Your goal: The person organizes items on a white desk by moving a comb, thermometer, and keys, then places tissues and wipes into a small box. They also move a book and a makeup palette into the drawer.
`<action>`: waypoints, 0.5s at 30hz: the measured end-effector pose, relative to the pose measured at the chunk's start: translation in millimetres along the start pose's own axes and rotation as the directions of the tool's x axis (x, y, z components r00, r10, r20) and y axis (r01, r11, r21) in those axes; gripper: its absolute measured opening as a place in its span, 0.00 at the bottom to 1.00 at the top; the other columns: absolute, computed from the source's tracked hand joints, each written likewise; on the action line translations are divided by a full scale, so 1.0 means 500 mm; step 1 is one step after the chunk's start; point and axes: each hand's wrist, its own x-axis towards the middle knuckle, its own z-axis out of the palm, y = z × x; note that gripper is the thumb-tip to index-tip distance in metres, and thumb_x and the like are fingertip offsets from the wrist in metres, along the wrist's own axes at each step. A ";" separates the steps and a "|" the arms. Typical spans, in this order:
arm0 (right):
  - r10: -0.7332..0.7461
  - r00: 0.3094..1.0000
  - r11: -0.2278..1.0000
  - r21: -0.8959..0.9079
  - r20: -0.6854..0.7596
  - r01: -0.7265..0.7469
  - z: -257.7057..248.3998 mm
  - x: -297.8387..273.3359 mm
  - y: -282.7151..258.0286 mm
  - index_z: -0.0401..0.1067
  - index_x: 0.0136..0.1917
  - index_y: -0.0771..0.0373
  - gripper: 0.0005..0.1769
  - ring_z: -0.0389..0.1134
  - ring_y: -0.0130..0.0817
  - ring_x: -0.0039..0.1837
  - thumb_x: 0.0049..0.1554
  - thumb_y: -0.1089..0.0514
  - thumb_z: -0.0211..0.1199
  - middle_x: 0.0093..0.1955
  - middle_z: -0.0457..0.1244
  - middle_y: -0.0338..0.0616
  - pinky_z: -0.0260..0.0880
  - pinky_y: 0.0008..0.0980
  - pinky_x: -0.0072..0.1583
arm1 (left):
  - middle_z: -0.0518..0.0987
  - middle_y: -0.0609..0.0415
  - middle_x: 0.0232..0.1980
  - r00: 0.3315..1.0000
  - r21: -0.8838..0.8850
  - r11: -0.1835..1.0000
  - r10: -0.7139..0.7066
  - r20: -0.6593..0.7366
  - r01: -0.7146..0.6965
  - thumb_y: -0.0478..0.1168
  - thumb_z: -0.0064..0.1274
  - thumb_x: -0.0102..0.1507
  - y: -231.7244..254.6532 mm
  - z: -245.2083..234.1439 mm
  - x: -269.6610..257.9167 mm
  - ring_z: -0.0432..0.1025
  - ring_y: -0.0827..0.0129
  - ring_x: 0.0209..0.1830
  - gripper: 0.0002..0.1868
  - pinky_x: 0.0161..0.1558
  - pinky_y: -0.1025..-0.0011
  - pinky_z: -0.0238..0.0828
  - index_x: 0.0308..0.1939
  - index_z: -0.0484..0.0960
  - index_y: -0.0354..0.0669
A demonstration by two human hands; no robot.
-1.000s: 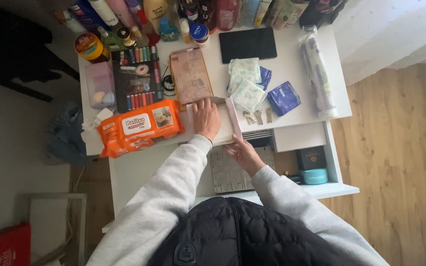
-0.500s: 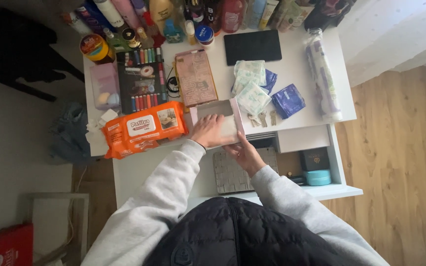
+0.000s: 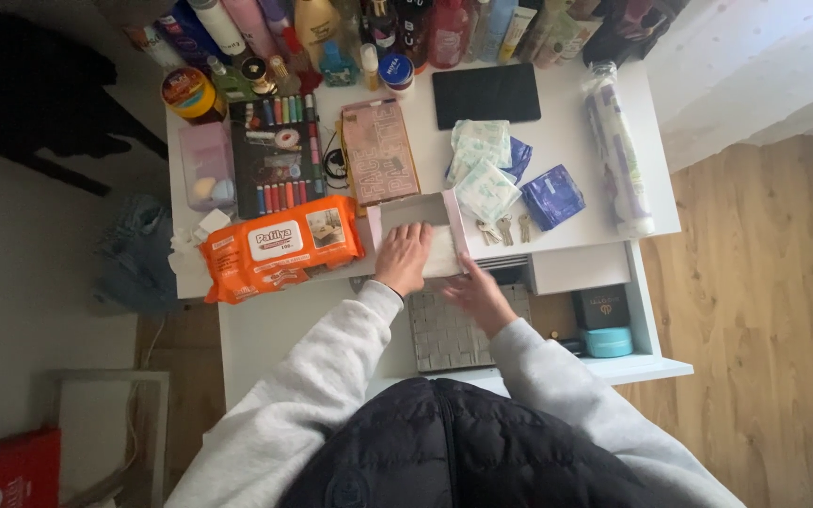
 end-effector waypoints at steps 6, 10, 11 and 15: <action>-0.868 0.433 0.410 -0.841 -0.242 0.353 -0.139 0.110 -0.070 0.72 0.59 0.60 0.21 0.71 0.55 0.57 0.59 0.48 0.73 0.52 0.68 0.51 0.70 0.52 0.56 | 0.72 0.39 0.60 1.000 -0.016 1.000 -0.015 -0.019 0.015 0.35 0.67 0.52 0.008 -0.042 -0.019 0.68 0.49 0.66 0.45 0.75 0.53 0.54 0.70 0.60 0.35; -0.933 0.360 0.151 -0.939 -0.032 0.308 -0.148 0.205 -0.154 0.70 0.61 0.60 0.32 0.68 0.61 0.57 0.46 0.54 0.79 0.53 0.66 0.53 0.68 0.57 0.58 | 0.73 0.37 0.59 0.999 -0.081 0.997 -0.015 -0.029 0.013 0.33 0.69 0.52 0.014 -0.067 -0.035 0.69 0.47 0.66 0.45 0.76 0.51 0.53 0.69 0.61 0.34; -0.904 0.425 0.061 -0.969 0.049 0.242 -0.148 0.224 -0.168 0.69 0.64 0.58 0.34 0.66 0.60 0.60 0.46 0.53 0.78 0.57 0.65 0.50 0.69 0.55 0.59 | 0.73 0.37 0.60 1.000 -0.077 0.997 -0.016 -0.023 0.014 0.33 0.69 0.51 0.015 -0.057 -0.032 0.69 0.47 0.67 0.46 0.76 0.51 0.52 0.70 0.61 0.34; -0.772 0.623 -0.077 -0.991 0.127 0.106 -0.159 0.284 -0.197 0.65 0.69 0.59 0.45 0.63 0.61 0.67 0.43 0.47 0.80 0.63 0.63 0.51 0.67 0.54 0.63 | 0.73 0.37 0.59 0.999 -0.108 0.994 -0.024 -0.041 0.020 0.35 0.72 0.50 0.010 -0.050 -0.027 0.68 0.47 0.67 0.49 0.77 0.50 0.51 0.70 0.60 0.35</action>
